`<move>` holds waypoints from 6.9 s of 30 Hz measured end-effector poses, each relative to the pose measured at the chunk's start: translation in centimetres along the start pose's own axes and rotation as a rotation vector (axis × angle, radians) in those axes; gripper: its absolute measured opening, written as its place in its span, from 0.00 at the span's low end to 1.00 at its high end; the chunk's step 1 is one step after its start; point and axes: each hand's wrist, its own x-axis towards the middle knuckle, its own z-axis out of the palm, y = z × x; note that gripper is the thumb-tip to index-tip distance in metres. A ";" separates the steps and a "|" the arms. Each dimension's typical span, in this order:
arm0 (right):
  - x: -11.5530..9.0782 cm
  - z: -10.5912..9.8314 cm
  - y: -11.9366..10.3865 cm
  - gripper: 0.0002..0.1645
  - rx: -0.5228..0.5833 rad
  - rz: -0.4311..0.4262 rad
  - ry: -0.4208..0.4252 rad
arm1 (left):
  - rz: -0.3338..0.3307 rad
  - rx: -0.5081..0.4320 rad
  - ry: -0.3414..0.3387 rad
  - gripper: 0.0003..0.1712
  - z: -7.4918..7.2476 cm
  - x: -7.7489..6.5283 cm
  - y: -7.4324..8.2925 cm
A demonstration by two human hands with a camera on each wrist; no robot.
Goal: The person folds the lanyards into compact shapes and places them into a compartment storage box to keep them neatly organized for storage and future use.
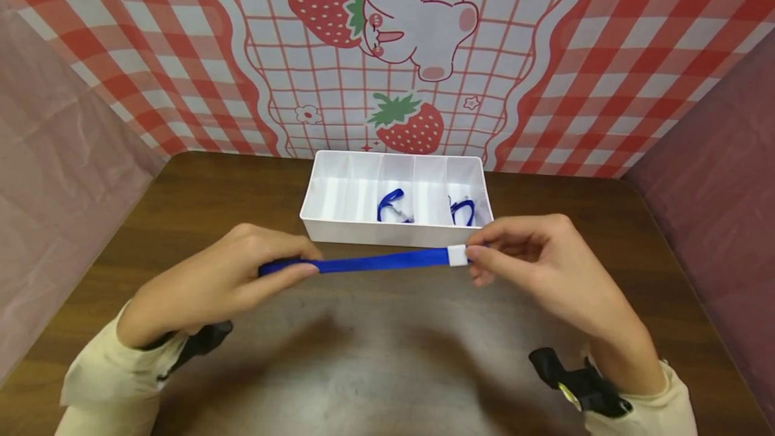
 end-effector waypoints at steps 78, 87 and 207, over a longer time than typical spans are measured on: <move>1.0 0.8 2.7 0.12 0.198 -0.076 -0.282 | 0.276 -0.743 -0.218 0.08 -1.0 0.6 1.0; 0.3 2.0 2.0 0.09 0.220 -0.032 -0.214 | 0.163 -0.642 -0.150 0.08 1.1 0.6 -0.5; 0.8 7.4 -0.7 0.14 0.153 -0.204 0.054 | 0.092 0.378 0.239 0.26 6.2 2.2 1.1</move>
